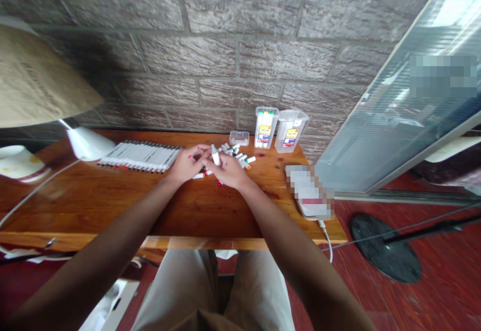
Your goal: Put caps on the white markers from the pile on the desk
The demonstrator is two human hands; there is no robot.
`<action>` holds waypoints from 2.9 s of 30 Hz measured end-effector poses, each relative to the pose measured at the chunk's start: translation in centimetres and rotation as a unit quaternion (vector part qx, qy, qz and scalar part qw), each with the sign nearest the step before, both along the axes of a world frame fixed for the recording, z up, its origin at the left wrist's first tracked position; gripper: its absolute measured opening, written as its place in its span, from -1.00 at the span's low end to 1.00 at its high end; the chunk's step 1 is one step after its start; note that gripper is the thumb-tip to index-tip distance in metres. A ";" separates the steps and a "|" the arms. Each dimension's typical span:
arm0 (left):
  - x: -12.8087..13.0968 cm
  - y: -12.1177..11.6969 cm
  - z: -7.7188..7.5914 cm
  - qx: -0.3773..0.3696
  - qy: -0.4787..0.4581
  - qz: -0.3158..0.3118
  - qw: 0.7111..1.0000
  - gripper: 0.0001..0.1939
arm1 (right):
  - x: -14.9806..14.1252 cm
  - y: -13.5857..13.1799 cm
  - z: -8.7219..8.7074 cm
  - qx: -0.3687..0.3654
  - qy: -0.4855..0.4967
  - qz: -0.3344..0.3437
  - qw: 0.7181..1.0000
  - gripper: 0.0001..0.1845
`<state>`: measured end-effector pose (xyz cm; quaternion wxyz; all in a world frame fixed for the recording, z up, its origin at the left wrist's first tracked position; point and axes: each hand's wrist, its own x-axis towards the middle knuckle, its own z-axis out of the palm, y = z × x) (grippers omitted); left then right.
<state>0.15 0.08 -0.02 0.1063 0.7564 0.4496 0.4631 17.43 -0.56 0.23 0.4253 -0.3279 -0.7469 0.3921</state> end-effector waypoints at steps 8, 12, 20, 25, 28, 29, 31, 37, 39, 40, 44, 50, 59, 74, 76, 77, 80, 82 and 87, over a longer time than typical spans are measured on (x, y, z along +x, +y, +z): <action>0.0 0.1 -0.3 -0.006 -0.016 -0.009 1.000 -0.73 | 1.2 0.0 1.1 0.063 -0.032 -0.092 0.993 -0.51; 0.1 0.0 -0.3 -0.005 -0.027 -0.006 1.000 -0.74 | 1.6 0.2 1.2 0.101 -0.064 -0.078 0.990 -0.53; 0.2 -0.3 0.0 -0.012 -0.019 -0.002 1.000 -0.69 | 1.7 0.4 1.1 0.095 -0.080 -0.081 0.989 -0.51; 0.2 -0.5 0.3 -0.022 -0.008 -0.010 1.000 -0.69 | 1.5 0.8 0.6 0.062 -0.055 -0.115 0.990 -0.49; 0.2 -0.5 0.3 -0.010 -0.012 -0.018 1.000 -0.68 | 1.8 1.0 0.6 0.054 -0.054 -0.117 0.990 -0.49; 0.2 -0.5 0.2 -0.008 -0.017 -0.019 1.000 -0.68 | 1.9 1.0 0.6 0.050 -0.058 -0.108 0.991 -0.50; 0.3 -0.5 0.2 -0.012 -0.033 -0.017 0.999 -0.65 | 2.1 1.1 0.5 0.044 -0.064 -0.089 0.993 -0.53; 0.4 -0.8 0.7 -0.032 -0.098 -0.057 0.993 -0.58 | 2.0 1.3 0.0 0.070 -0.107 -0.095 0.987 -0.67; 0.5 -1.0 0.9 -0.016 -0.088 -0.081 0.993 -0.59 | 1.8 1.1 0.0 0.100 -0.133 -0.093 0.982 -0.73; 0.6 -1.1 1.0 -0.009 -0.076 -0.089 0.993 -0.61 | 1.7 1.0 0.1 0.114 -0.143 -0.089 0.979 -0.76; 0.9 -1.4 1.2 -0.028 -0.042 -0.114 0.992 -0.68 | 1.2 0.6 0.4 0.151 -0.162 -0.064 0.973 -0.82; 0.9 -1.1 0.9 -0.054 -0.067 -0.134 0.987 -0.65 | 2.3 1.2 0.7 0.142 -0.178 -0.027 0.973 -0.80; 0.7 -0.8 0.5 -0.063 -0.091 -0.104 0.988 -0.65 | 5.0 2.4 1.1 0.089 -0.184 -0.084 0.975 -0.81; 0.8 -0.4 0.1 -0.096 -0.102 -0.127 0.982 -0.66 | 4.5 2.5 -0.6 0.059 -0.214 -0.023 0.975 -0.89; 0.7 -0.2 -0.1 -0.091 -0.102 -0.130 0.982 -0.66 | 4.4 2.5 -0.7 0.055 -0.212 -0.027 0.975 -0.89; 0.7 -0.2 -0.2 -0.089 -0.103 -0.129 0.982 -0.66 | 4.4 2.5 -0.6 0.052 -0.206 -0.025 0.977 -0.90; 0.6 0.0 -0.4 -0.094 -0.107 -0.128 0.982 -0.66 | 4.5 2.4 -0.2 0.048 -0.169 -0.015 0.984 -0.94; 0.6 0.0 -0.5 -0.103 -0.105 -0.136 0.980 -0.66 | 4.5 2.3 0.4 0.047 -0.122 -0.025 0.991 -0.88; 0.8 -0.4 -0.2 -0.117 -0.086 -0.153 0.977 -0.66 | 4.0 2.2 1.4 0.017 0.023 -0.070 0.997 -0.72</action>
